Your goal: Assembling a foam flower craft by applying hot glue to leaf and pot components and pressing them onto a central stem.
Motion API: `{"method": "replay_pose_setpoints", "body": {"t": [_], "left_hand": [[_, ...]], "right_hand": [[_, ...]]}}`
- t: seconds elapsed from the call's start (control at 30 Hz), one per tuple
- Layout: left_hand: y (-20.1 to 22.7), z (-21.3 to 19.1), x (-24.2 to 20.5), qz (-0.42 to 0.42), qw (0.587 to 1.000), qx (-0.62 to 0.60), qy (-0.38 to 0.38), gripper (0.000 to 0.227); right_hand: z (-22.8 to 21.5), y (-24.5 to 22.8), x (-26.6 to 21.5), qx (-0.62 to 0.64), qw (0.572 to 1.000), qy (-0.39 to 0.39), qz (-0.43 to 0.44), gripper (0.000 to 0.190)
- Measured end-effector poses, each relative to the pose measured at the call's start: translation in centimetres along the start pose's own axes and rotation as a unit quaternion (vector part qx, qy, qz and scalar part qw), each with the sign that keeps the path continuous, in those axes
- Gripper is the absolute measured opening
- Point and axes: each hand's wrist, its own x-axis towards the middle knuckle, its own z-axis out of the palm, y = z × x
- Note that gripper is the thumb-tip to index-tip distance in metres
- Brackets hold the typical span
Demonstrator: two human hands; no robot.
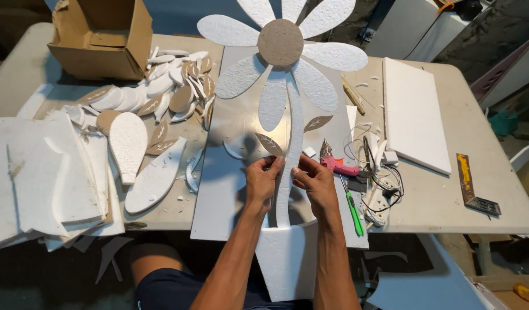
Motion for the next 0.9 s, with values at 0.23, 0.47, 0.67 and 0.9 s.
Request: {"method": "replay_pose_setpoints", "body": {"t": [0.23, 0.47, 0.67, 0.9], "left_hand": [[-1.2, -0.8, -0.1, 0.045, 0.998, -0.006, 0.036, 0.023], [-1.1, -3.0, -0.3, 0.007, 1.0, -0.026, -0.016, 0.031], [-0.9, -2.8, 0.3, 0.026, 0.999, -0.01, -0.022, 0.027], [-1.9, -2.4, 0.8, 0.057, 0.998, -0.002, -0.005, 0.026]], "right_hand": [[0.1, 1.1, 0.2, -0.021, 0.999, -0.026, -0.017, 0.051], [-0.7, 0.7, -0.5, -0.022, 0.999, -0.03, -0.005, 0.053], [-0.4, 0.9, -0.7, -0.021, 0.999, -0.03, -0.002, 0.053], [-0.1, 0.4, -0.9, -0.033, 0.999, -0.028, -0.003, 0.052]]}}
